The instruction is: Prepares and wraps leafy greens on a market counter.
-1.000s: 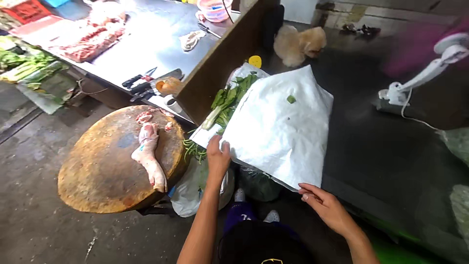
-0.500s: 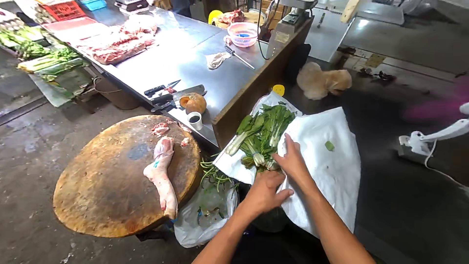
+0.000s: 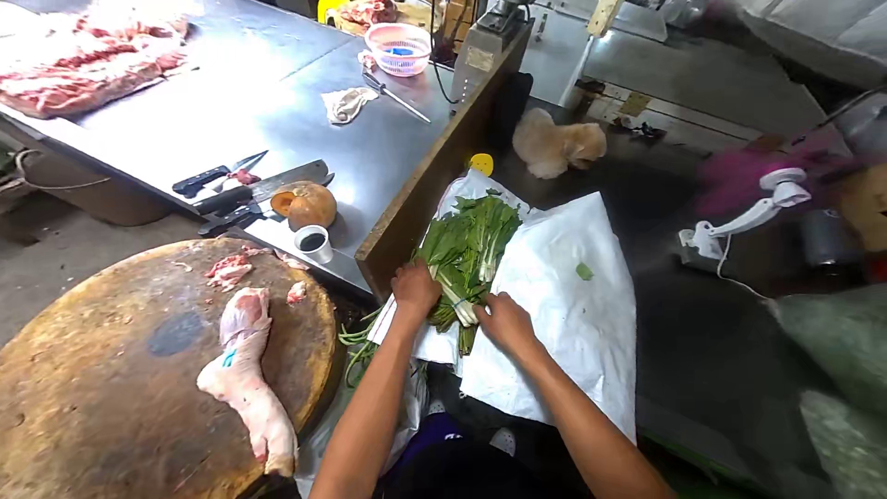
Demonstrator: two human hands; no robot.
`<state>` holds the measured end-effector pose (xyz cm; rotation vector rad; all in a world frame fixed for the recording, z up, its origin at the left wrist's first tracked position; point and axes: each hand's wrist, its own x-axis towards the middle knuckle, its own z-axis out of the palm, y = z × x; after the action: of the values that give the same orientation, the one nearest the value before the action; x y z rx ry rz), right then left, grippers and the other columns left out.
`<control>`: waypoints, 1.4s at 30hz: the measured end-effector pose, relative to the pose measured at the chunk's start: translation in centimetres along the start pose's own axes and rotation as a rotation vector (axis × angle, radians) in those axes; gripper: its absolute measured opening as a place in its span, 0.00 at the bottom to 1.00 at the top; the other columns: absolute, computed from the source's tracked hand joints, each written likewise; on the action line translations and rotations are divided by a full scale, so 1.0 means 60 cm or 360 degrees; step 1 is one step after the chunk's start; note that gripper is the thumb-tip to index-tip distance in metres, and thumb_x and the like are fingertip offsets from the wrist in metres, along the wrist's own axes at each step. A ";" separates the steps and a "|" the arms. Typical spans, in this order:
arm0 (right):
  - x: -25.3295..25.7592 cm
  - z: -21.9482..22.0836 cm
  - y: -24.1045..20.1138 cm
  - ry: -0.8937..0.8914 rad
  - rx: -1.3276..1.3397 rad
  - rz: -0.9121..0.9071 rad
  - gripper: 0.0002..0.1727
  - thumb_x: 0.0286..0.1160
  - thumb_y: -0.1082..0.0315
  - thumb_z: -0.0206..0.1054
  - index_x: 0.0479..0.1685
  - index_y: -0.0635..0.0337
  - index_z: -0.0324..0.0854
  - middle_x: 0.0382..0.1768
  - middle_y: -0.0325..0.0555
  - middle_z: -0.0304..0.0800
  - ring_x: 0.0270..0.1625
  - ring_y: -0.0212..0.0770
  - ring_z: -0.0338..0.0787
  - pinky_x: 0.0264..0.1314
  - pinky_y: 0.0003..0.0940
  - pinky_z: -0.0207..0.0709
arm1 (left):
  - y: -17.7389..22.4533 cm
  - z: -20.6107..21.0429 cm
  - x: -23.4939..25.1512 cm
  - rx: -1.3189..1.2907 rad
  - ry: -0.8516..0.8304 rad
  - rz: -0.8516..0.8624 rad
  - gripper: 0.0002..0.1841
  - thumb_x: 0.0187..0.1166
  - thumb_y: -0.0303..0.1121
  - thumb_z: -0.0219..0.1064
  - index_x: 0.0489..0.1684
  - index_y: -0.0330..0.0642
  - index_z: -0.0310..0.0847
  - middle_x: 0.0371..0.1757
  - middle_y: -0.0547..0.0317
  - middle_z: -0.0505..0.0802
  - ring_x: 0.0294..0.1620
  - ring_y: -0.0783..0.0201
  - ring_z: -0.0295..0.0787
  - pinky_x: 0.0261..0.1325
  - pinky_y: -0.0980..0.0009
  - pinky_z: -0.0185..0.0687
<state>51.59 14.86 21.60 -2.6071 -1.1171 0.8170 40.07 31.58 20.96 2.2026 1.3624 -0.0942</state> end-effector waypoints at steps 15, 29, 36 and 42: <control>-0.106 -0.113 0.091 0.0389 0.0336 -0.0189 0.15 0.73 0.60 0.71 0.41 0.66 0.85 0.36 0.55 0.88 0.39 0.49 0.88 0.46 0.51 0.82 | 0.189 0.077 0.048 -0.0455 0.0042 0.0214 0.38 0.72 0.43 0.73 0.82 0.34 0.66 0.74 0.26 0.79 0.74 0.28 0.76 0.68 0.30 0.75; -0.377 -0.201 0.352 0.1694 0.1582 -0.0013 0.14 0.72 0.81 0.62 0.50 0.54 0.72 0.36 0.22 0.85 0.38 0.16 0.86 0.45 0.14 0.84 | 0.211 0.079 0.047 -0.0237 0.0144 0.0274 0.45 0.68 0.37 0.76 0.88 0.38 0.56 0.59 0.26 0.88 0.56 0.26 0.88 0.54 0.27 0.80; -0.359 -0.162 0.383 0.1673 0.1845 -0.0036 0.13 0.70 0.80 0.61 0.48 0.53 0.73 0.32 0.23 0.86 0.35 0.19 0.89 0.42 0.17 0.87 | 0.220 0.094 0.054 -0.0081 0.0100 0.0244 0.45 0.71 0.42 0.74 0.90 0.41 0.54 0.55 0.30 0.91 0.59 0.29 0.88 0.63 0.29 0.77; -0.368 -0.163 0.411 0.1715 0.1857 0.0025 0.13 0.69 0.79 0.63 0.48 0.52 0.74 0.33 0.22 0.85 0.37 0.18 0.87 0.44 0.16 0.86 | 0.154 0.048 0.082 -0.1146 -0.0106 0.0161 0.45 0.62 0.34 0.82 0.83 0.35 0.64 0.63 0.33 0.88 0.60 0.42 0.89 0.64 0.42 0.85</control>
<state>59.61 -17.76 29.59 -1.5606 -0.1504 -0.0761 50.90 31.01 20.65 1.6323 1.0271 0.3117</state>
